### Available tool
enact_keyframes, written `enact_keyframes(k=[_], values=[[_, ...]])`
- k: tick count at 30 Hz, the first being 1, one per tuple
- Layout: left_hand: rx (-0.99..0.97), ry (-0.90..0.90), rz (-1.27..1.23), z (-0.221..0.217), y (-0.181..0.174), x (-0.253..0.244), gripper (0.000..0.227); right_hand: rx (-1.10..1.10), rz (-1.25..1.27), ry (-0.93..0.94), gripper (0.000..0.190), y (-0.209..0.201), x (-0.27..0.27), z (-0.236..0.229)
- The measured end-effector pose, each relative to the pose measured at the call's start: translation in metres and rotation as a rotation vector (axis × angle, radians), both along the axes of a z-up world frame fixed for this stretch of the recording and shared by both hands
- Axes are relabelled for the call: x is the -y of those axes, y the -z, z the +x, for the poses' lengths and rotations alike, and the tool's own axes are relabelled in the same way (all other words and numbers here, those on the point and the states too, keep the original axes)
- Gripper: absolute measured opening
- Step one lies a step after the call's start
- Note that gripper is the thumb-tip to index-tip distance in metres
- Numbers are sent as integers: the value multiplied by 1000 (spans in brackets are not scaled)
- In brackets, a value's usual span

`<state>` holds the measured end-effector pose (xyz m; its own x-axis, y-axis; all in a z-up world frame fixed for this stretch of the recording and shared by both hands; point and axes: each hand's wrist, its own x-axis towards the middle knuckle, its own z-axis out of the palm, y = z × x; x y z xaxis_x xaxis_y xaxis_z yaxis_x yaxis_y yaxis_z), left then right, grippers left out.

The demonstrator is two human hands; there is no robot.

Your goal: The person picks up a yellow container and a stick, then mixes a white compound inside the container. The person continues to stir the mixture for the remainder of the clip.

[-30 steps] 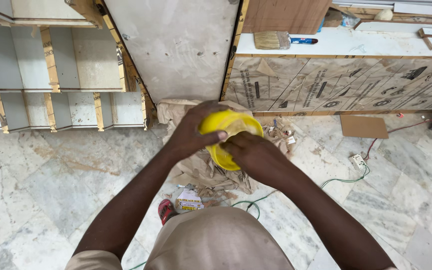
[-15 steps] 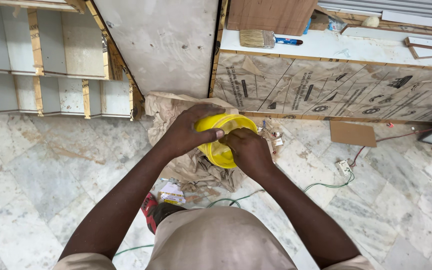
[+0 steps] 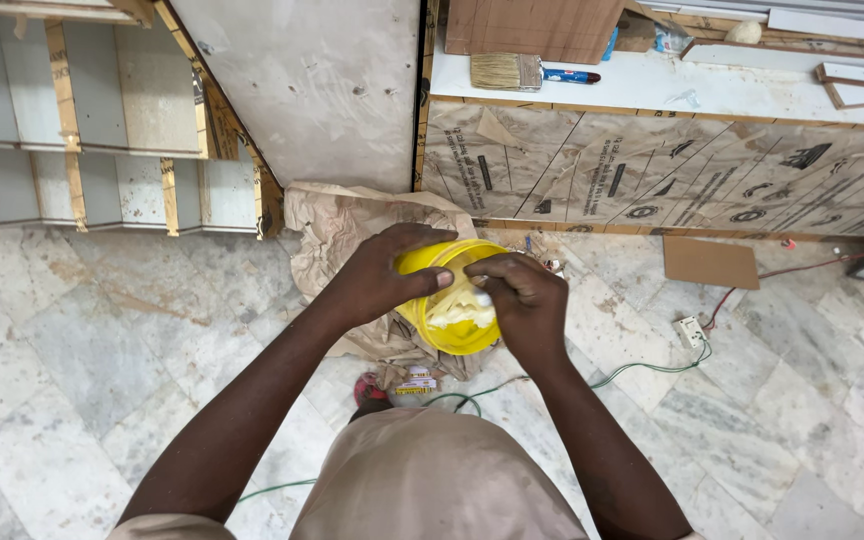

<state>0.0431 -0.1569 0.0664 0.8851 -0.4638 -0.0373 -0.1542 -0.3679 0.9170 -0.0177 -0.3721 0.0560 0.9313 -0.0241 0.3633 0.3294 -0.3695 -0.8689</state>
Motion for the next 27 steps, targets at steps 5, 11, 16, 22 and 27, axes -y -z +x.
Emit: enact_keyframes(k=[5, 11, 16, 22, 27], values=[[-35, 48, -1, 22, 4, -5, 59, -57, 147, 110, 21, 1, 6, 21], [-60, 63, 144, 42, 34, -22, 60, -83, 91, 150, 19, 2, -2, 33], [-62, 11, 28, 67, 61, -49, 61, -137, 32, 186, 20, 2, -10, 37], [135, -150, 228, 87, 90, -84, 60, -176, -98, 263, 21, -21, 2, 50], [143, -294, 401, 102, 97, -105, 67, -150, -154, 250, 20, -29, 14, 73]])
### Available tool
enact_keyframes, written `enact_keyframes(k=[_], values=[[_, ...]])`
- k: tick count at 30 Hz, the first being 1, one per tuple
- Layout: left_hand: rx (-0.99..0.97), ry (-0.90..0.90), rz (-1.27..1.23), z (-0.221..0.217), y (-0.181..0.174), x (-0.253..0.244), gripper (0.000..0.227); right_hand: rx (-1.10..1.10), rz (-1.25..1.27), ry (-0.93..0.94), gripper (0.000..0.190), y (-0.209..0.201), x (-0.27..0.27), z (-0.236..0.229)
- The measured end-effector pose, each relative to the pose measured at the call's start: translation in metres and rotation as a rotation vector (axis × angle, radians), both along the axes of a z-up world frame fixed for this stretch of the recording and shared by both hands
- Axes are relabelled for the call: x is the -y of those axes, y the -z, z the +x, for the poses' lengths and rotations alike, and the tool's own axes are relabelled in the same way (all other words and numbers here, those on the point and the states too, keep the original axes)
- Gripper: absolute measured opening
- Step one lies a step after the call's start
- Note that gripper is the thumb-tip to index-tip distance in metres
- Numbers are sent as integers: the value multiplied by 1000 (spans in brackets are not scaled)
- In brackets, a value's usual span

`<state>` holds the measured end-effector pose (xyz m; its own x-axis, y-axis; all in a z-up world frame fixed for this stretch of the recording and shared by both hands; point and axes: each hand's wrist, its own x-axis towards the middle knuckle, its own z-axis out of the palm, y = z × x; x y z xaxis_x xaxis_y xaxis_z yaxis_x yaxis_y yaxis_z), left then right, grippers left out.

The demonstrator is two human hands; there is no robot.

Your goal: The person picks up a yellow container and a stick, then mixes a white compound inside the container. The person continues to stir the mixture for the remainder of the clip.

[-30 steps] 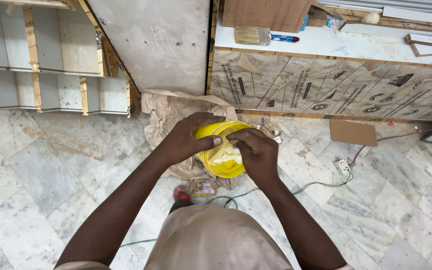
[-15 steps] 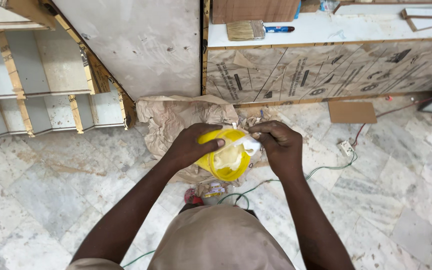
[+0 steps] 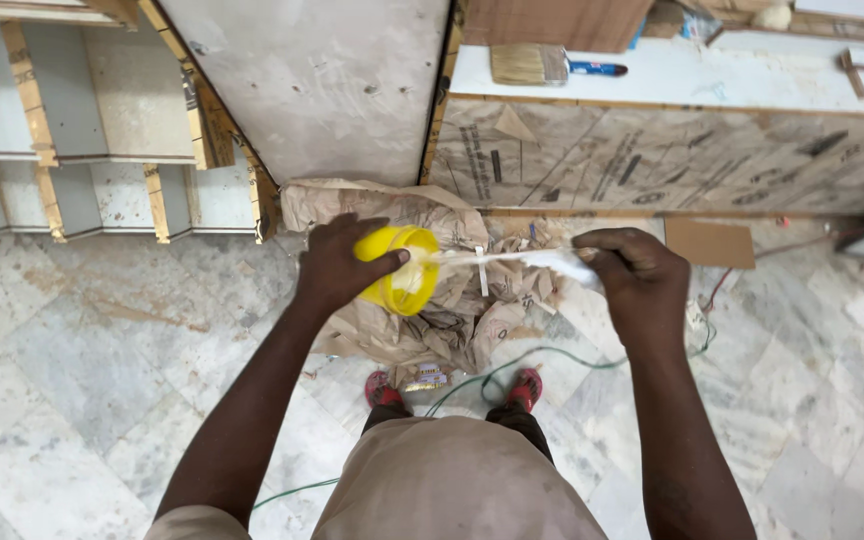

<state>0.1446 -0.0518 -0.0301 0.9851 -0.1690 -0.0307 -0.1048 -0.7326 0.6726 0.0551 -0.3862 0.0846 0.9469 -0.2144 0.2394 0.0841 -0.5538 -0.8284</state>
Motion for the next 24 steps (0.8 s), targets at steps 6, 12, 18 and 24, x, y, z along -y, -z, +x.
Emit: enact_keyframes(k=[6, 12, 18, 24], values=[[61, -96, -78, 12, -1, -11, 69, 11, 0, -46, 15, -15, 30, 35], [86, -209, -429, 21, 9, 8, 61, 15, -4, -114, 17, -24, 87, 73], [121, -444, -679, 25, 14, 25, 52, 141, 60, -107, 14, -44, 196, 99], [277, -293, -795, 7, -2, 21, 55, -189, -8, -184, 24, 20, 237, 133]])
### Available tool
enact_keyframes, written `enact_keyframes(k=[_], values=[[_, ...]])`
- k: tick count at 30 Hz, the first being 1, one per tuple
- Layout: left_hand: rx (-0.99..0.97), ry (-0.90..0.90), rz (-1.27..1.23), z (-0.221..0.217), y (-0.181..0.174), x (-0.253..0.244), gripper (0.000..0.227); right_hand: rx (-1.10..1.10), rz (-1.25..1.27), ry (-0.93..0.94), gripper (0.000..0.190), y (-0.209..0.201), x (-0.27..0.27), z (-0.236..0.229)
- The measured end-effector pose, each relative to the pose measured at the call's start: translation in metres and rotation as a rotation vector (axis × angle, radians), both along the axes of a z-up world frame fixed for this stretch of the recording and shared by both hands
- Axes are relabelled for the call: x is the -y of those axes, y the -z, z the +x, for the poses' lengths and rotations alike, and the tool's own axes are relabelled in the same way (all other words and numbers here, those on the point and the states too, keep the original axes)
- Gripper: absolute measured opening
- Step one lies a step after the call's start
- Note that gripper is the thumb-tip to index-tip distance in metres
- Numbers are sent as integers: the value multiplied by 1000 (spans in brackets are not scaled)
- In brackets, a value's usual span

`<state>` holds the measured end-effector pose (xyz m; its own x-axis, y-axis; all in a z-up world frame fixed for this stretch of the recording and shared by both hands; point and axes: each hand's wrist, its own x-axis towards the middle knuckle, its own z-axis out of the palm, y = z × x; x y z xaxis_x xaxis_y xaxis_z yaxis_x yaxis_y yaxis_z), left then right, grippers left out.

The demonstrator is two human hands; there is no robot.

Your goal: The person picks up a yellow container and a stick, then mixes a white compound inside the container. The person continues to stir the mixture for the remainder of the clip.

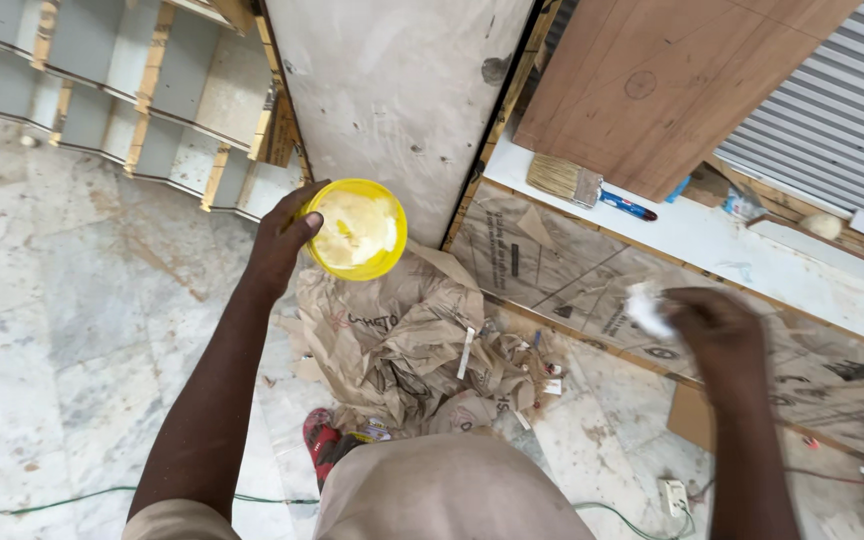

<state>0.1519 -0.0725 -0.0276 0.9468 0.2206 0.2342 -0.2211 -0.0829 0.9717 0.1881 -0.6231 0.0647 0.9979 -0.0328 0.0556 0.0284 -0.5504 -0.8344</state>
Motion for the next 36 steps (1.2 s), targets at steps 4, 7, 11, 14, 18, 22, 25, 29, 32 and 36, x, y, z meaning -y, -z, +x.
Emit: enact_keyframes(k=[4, 7, 11, 14, 18, 22, 25, 29, 32, 36], values=[[75, 93, -13, -7, -31, 10, 66, -186, 54, -161, 20, 105, -54, 29], [118, 154, -33, -12, -54, 20, 72, -184, 31, -210, 15, 159, -88, 32], [124, 145, 20, -20, -69, 31, 72, -161, 133, -323, 9, 184, -113, 36], [127, 148, 96, -29, -73, 35, 70, -149, 81, -304, 17, 174, -117, 32], [95, 138, 107, -42, -67, 38, 69, -180, -273, -236, 19, 139, -128, 27], [62, 115, 89, -56, -53, 44, 68, 123, -412, -371, 9, 141, -125, 24], [-14, 107, 24, -64, -42, 46, 68, 90, -507, -449, 12, 164, -125, 31], [-9, 78, 65, -72, -28, 49, 67, 25, -509, -512, 13, 196, -132, 41], [-42, 70, 27, -79, -24, 52, 67, 74, -460, -533, 18, 208, -148, 48], [-77, 49, -5, -84, -27, 54, 68, -17, -300, -595, 25, 197, -171, 51]])
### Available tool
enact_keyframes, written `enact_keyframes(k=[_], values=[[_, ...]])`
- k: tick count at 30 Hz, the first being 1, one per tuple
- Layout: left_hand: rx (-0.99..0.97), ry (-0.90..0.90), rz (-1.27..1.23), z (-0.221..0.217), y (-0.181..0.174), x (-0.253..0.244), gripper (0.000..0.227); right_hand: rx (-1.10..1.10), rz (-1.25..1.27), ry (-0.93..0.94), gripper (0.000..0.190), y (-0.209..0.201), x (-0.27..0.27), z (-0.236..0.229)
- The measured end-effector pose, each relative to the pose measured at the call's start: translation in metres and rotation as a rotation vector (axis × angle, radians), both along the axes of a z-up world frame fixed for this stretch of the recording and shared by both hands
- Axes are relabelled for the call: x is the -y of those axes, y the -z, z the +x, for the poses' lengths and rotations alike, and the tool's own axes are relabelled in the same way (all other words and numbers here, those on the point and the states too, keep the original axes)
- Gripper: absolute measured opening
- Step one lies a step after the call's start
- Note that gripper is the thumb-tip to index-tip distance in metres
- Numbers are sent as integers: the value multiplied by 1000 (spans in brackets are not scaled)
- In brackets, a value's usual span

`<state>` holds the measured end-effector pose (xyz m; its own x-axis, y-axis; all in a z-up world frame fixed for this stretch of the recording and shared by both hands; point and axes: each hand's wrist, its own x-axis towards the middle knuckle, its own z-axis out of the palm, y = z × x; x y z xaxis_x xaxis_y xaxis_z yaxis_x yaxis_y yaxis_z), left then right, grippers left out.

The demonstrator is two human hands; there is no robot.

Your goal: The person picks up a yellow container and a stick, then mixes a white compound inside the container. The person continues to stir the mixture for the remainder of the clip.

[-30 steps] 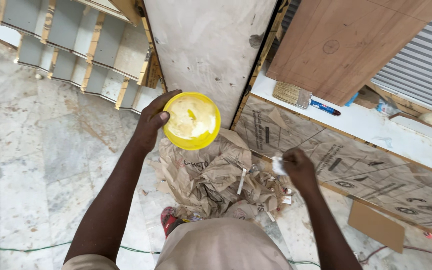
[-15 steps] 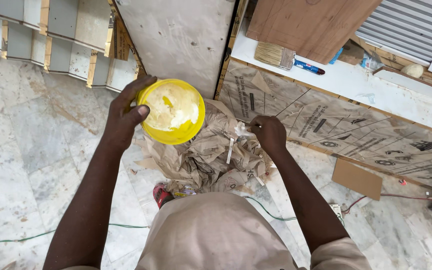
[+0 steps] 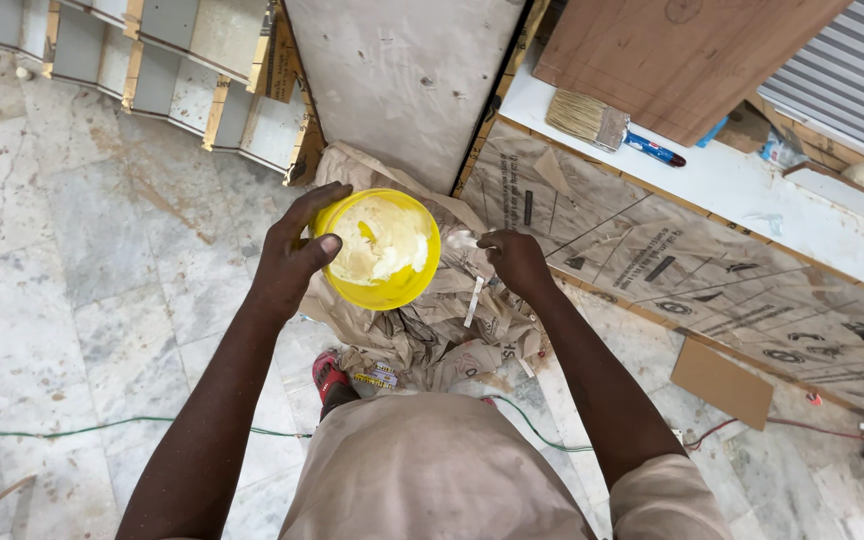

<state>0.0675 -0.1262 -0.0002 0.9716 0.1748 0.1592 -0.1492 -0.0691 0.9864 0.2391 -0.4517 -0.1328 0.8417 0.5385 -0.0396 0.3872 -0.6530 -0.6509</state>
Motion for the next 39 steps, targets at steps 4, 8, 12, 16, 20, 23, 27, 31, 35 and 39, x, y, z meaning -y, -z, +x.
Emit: enact_keyframes(k=[4, 8, 12, 16, 20, 23, 27, 31, 35, 39], values=[[30, -19, -5, 0, -2, -4, 71, -167, 122, 90, 22, -40, -16, -12], [98, -28, -29, 5, -2, -2, 74, -89, 304, 207, 16, -109, -24, -29], [181, -1, -55, 15, -4, 8, 84, 73, 380, 147, 12, -194, -28, -62], [241, 59, -158, 24, -12, 23, 92, 310, 390, -58, 15, -252, -40, -101], [271, 55, -117, 31, -20, 39, 88, 371, 350, -177, 19, -257, -71, -113], [293, 33, -82, 33, -25, 51, 84, 398, 281, -168, 23, -246, -93, -104], [290, -12, -40, 34, -23, 62, 81, 398, 171, -130, 29, -228, -104, -90], [295, -69, 108, 31, -21, 75, 76, 464, 127, -131, 24, -211, -110, -79], [196, -114, -20, 29, -25, 84, 73, 430, 57, -102, 19, -202, -111, -76], [218, -179, -84, 32, -27, 85, 67, 564, -37, -25, 12, -202, -109, -82]])
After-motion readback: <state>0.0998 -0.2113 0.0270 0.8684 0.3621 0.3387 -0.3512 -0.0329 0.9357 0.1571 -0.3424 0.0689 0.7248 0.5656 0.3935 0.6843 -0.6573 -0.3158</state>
